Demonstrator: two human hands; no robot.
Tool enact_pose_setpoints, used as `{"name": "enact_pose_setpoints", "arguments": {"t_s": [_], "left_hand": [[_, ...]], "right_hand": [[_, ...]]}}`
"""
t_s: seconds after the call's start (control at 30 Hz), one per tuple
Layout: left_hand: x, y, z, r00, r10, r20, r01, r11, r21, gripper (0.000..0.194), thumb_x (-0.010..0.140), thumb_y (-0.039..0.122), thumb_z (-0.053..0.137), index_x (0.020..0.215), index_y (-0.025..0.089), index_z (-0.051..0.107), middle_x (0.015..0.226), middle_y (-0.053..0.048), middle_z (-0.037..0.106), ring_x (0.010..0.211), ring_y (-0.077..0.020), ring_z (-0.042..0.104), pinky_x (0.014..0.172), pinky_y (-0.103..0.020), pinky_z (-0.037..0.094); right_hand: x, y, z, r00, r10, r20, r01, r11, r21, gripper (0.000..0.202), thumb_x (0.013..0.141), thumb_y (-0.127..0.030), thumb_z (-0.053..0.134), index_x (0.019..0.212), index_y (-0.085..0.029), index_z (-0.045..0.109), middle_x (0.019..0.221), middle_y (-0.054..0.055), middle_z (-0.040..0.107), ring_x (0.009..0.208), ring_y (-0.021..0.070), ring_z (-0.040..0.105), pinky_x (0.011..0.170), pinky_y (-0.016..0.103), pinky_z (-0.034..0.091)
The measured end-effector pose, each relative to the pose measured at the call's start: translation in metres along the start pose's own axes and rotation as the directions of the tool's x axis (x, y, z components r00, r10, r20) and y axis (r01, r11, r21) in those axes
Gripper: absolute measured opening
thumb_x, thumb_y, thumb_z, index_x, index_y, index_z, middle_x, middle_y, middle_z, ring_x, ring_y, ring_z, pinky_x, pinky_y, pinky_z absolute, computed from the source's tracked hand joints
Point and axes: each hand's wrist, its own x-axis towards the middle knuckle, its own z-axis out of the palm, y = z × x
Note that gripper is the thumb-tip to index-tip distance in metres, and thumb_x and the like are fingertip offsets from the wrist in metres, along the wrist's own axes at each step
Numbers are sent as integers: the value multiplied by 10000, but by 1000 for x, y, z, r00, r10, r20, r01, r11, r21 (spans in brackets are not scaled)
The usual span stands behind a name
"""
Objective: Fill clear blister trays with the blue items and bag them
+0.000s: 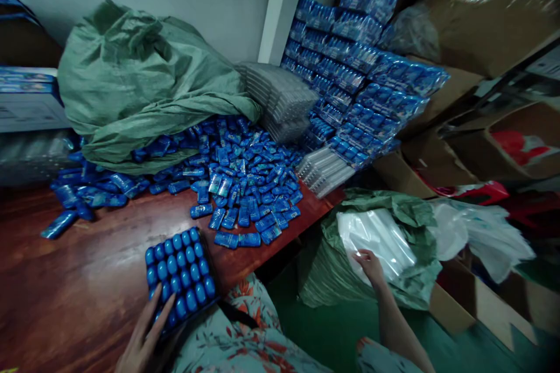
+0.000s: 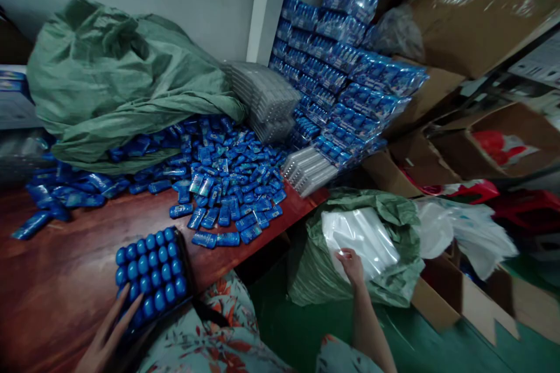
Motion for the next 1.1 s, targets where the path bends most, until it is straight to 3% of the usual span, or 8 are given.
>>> {"name": "enact_pose_setpoints", "arguments": {"t_s": [0.1,0.23,0.33,0.47,0.6,0.8,0.97,1.1], "left_hand": [[15,-3,-7,999,-12,-34,15,995,98,658,808,369,522,1396,432,235,1425,15,391,1153,-265,542,875,-392,536],[39,5,-18,984,-99,-147,127,972,196,754,805,468,525,1443,323,151,1476,-65,295,1192,-357,482,905,-528,473],[63,26,-15,981,23,-193,11,985,172,682,841,398,493,1437,343,166,1477,-45,294,1257,-330,413,1004,-528,375],[102,58,12,985,160,-58,-144,964,222,652,815,403,532,1411,318,280,1469,-56,313,1340,-326,278,1091,-563,177],[123,62,33,991,129,44,-136,927,350,517,799,359,528,1300,239,482,1451,-89,341,1373,-355,164,1057,-650,18],[99,40,16,976,156,149,-206,876,435,412,792,314,509,1186,227,594,1416,-81,403,1370,-334,191,1074,-611,41],[81,33,5,985,150,87,-173,880,443,628,809,430,508,1381,219,362,1454,-129,327,1378,-361,135,1049,-644,28],[107,61,-5,969,248,-18,-224,902,369,815,837,457,500,1455,159,61,1492,-205,181,1386,-342,119,1062,-601,130]], "right_hand": [[-8,15,12,999,53,-6,-53,998,30,409,700,-537,441,669,-179,635,667,116,672,626,258,618,549,339,451],[1,16,8,998,55,-15,-54,996,73,495,728,-570,378,720,-167,664,752,147,690,729,292,624,619,363,452],[15,9,1,998,55,-29,-52,995,86,540,753,-584,358,796,-146,672,818,172,688,809,306,615,688,376,445],[30,5,0,990,121,-76,-117,992,50,601,736,-637,405,903,-112,645,947,222,644,909,328,575,740,406,428],[28,4,11,974,191,-123,-189,982,30,584,668,-628,521,931,-118,621,974,230,613,920,339,552,740,424,416],[28,-13,6,978,134,-157,-112,984,141,470,782,-550,321,670,-170,573,659,137,603,712,273,551,654,372,401],[38,-61,-27,980,48,-194,0,970,244,488,785,-595,235,628,-201,476,555,72,509,635,232,496,600,348,373],[0,-163,-45,953,-296,55,254,888,384,452,738,-635,408,615,-207,480,536,-11,476,534,145,440,532,260,360]]}}
